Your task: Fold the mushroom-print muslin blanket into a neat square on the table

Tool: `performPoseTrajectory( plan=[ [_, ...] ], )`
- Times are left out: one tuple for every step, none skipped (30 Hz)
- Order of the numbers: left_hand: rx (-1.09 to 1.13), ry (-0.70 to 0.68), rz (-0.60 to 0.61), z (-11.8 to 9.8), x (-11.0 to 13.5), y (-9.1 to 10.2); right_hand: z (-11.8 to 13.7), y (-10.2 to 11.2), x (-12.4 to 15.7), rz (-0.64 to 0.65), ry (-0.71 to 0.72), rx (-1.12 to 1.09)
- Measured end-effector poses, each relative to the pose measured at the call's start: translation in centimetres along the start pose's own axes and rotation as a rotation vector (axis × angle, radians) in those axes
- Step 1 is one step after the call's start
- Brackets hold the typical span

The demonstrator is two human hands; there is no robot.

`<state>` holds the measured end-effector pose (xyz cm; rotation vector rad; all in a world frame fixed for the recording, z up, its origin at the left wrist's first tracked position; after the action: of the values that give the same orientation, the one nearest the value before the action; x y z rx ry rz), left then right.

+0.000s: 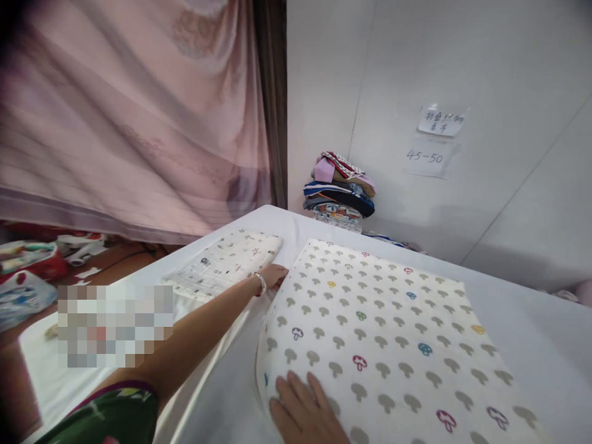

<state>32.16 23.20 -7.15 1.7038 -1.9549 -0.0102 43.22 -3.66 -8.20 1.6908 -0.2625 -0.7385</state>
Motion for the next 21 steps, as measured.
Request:
performPoseTrajectory(
  plan=[
    [0.017,0.002,0.008,0.7,0.9,0.0,-0.1,0.6,-0.2,0.033,-0.001,-0.044],
    [0.038,0.004,0.018,1.3,1.7,-0.1,-0.2,1.0,-0.4,0.073,-0.001,-0.091],
    [0.059,0.003,0.027,1.9,2.4,-0.1,-0.2,1.4,-0.5,0.122,0.003,-0.139],
    [0.074,0.001,0.029,2.3,2.9,-0.1,-0.1,1.6,-0.6,0.179,0.008,-0.185],
    [0.085,-0.003,0.028,2.6,3.3,0.0,-0.1,1.8,-0.7,0.241,0.008,-0.228],
    [0.093,-0.009,0.022,2.8,3.6,0.1,-0.1,1.9,-0.7,0.295,-0.002,-0.266],
    [0.096,-0.016,0.012,2.9,3.8,0.2,-0.2,2.1,-0.7,0.339,-0.021,-0.299],
    [0.095,-0.024,0.0,2.8,3.9,0.2,-0.3,2.3,-0.7,0.372,-0.045,-0.329],
    [0.092,-0.031,-0.012,2.7,3.9,0.3,-0.4,2.5,-0.7,0.397,-0.07,-0.356],
    [0.085,-0.037,-0.026,2.6,3.8,0.3,-0.5,2.7,-0.7,0.414,-0.094,-0.379],
    [0.076,-0.043,-0.037,2.4,3.7,0.3,-0.5,2.9,-0.8,0.426,-0.117,-0.4],
    [0.066,-0.048,-0.049,2.2,3.6,0.2,-0.5,3.1,-0.8,0.436,-0.138,-0.418],
    [0.055,-0.052,-0.058,2.1,3.5,0.1,-0.5,3.3,-0.9,0.445,-0.158,-0.433],
    [0.044,-0.055,-0.065,2.0,3.4,0.0,-0.5,3.5,-1.0,0.454,-0.178,-0.447],
    [0.033,-0.057,-0.071,1.9,3.4,-0.1,-0.6,3.6,-1.1,0.458,-0.206,-0.46],
    [0.023,-0.059,-0.076,1.9,3.4,-0.1,-0.8,3.8,-1.3,0.455,-0.249,-0.47],
    [0.013,-0.063,-0.083,1.9,3.4,-0.1,-1.3,4.0,-1.7,0.442,-0.304,-0.479],
    [0.003,-0.069,-0.092,2.0,3.4,-0.1,-1.8,4.2,-2.2,0.417,-0.365,-0.488],
    [-0.009,-0.077,-0.101,2.0,3.5,-0.1,-2.5,4.4,-2.8,0.376,-0.426,-0.497],
    [-0.024,-0.089,-0.11,2.0,3.6,0.0,-3.3,4.5,-3.6,0.328,-0.483,-0.51],
    [-0.041,-0.104,-0.119,1.9,3.7,0.1,-4.1,4.5,-4.5,0.279,-0.534,-0.525]
  ],
)
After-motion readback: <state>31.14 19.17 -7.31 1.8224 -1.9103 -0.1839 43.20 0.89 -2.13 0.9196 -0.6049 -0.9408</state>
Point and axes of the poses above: each hand's wrist, its own x-axis away from the middle knuckle, its own y-axis out of the back of the hand, z = x × y, the point moved 10 cm from there along -x, towards the middle knuckle, and after that the axes turned 12 degrees about x, right-handed, at the moved point
